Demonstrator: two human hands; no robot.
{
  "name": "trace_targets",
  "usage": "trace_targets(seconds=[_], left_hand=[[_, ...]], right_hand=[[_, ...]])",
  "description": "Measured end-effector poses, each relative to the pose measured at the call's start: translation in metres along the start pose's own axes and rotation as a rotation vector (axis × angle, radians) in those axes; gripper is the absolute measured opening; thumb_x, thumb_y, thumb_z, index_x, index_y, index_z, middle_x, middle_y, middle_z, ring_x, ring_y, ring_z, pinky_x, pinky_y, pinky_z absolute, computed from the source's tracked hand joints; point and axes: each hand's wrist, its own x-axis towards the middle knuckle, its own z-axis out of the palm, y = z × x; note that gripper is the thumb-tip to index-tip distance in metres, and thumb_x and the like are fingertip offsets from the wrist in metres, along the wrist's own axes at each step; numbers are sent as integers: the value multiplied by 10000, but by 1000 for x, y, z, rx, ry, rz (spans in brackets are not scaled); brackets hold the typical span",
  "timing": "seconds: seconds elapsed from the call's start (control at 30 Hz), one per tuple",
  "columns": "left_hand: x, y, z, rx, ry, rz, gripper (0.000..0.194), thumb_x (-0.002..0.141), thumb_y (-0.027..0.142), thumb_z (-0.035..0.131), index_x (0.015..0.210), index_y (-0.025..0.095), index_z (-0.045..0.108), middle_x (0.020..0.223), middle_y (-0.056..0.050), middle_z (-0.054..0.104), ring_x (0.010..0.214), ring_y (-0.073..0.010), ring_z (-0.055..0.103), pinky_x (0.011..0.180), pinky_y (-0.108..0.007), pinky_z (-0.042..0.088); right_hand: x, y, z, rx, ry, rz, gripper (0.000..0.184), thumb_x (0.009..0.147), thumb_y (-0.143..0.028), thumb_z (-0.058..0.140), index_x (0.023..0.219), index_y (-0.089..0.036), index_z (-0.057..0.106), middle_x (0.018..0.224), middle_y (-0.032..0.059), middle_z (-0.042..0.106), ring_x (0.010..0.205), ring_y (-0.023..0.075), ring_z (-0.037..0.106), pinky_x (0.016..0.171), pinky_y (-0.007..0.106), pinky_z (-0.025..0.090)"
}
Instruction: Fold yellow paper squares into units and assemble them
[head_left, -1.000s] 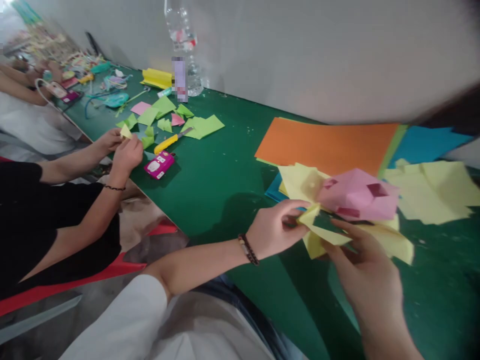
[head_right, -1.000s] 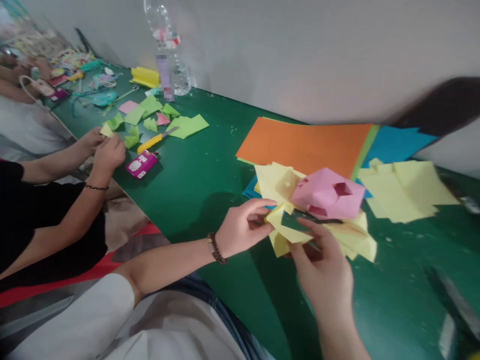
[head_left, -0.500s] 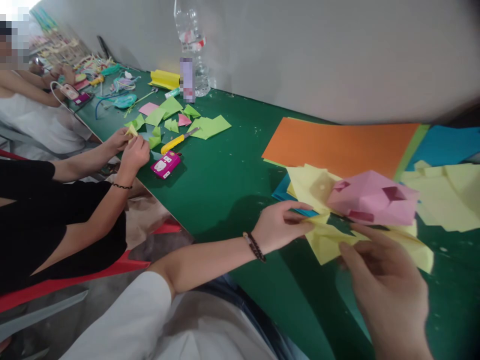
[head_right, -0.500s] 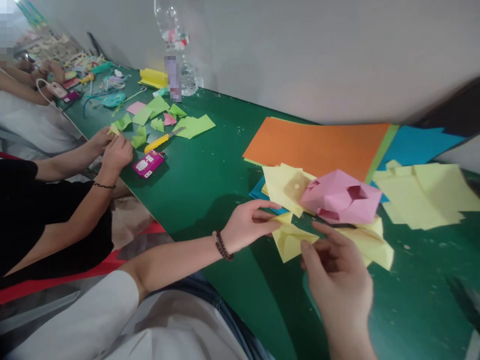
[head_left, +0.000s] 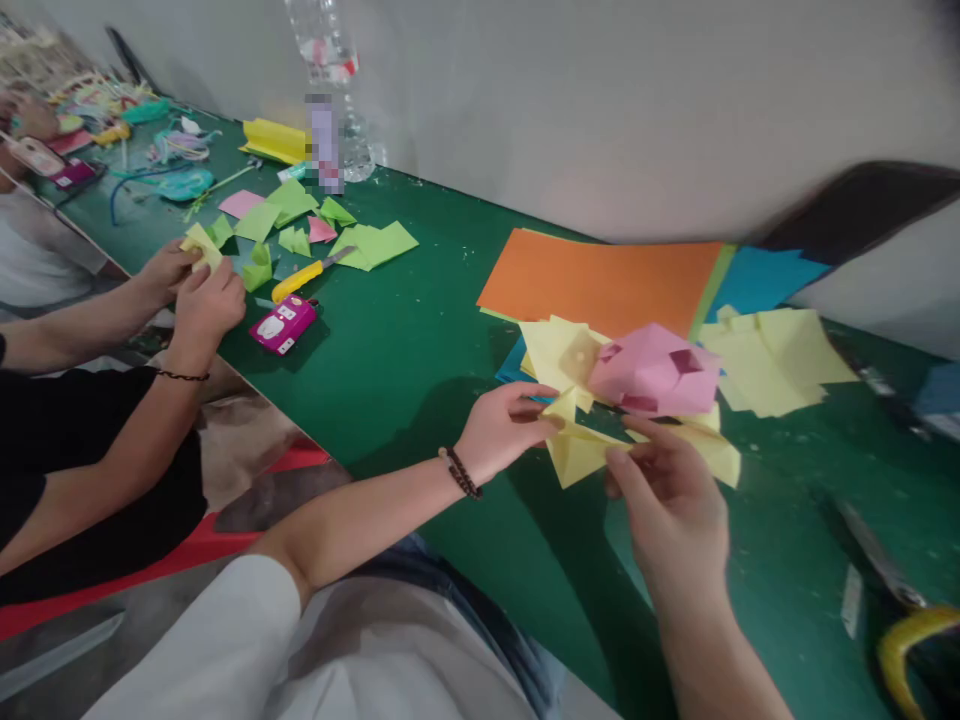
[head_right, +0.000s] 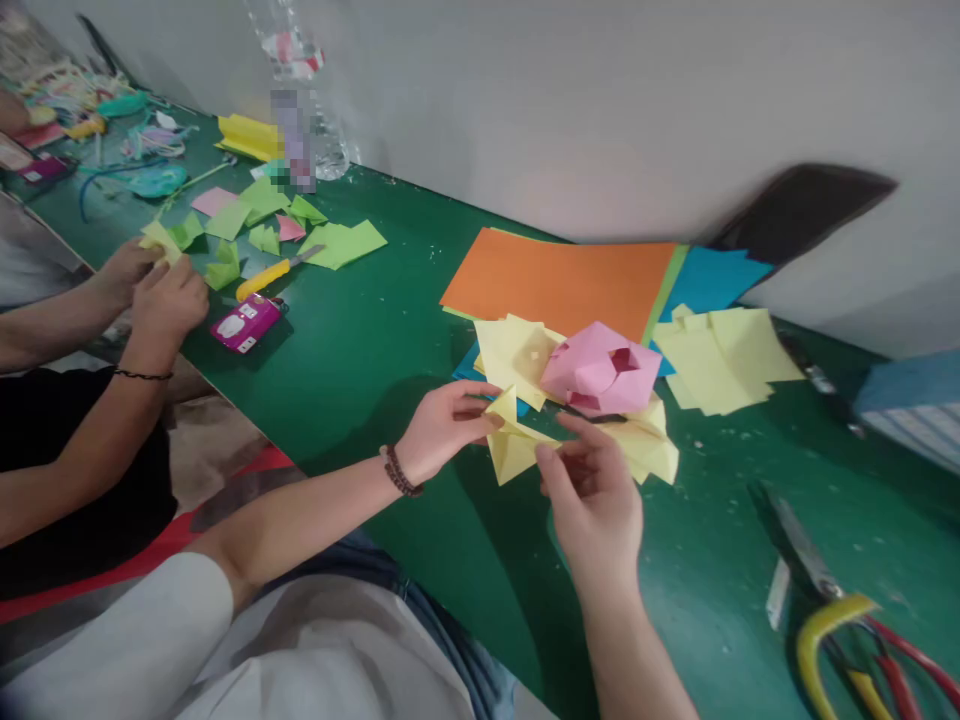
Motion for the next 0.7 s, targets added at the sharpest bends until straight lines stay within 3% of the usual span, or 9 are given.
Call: trace_targets(seconds=[0.17, 0.33, 0.47, 0.7], left_hand=[[-1, -4, 0, 51, -86, 84, 509, 640, 81, 779, 1118, 179, 635, 1092, -100, 688, 811, -174, 694, 749, -307, 573], [-2, -3, 0, -3, -6, 24, 672, 615, 32, 779, 1231, 220, 587, 1193, -107, 632, 749, -118, 661, 744, -297, 567], [-3, 2, 1, -92, -1, -44, 711, 600, -3, 780, 1250, 195, 571, 1118, -97, 630, 740, -116, 647, 753, -323, 570], [-4, 5, 2, -210, -59, -103, 605, 642, -59, 723, 1192, 142, 573, 905, -47, 666, 730, -131, 650, 805, -399, 569]], right_hand=[[4, 10, -3, -128, 99, 101, 314, 712, -430, 684, 917, -193, 659, 601, -24, 570, 503, 119, 507, 483, 254, 397], [5, 4, -3, 2, 158, 114, 270, 726, -409, 690, 857, -202, 576, 549, -53, 542, 464, 107, 498, 456, 230, 365], [3, -2, -1, -31, 183, 95, 279, 747, -411, 691, 862, -199, 550, 510, -59, 533, 452, 112, 507, 453, 225, 380], [2, -4, 0, 21, 217, 78, 334, 728, -375, 723, 963, -199, 566, 589, -38, 599, 442, 104, 519, 432, 210, 396]])
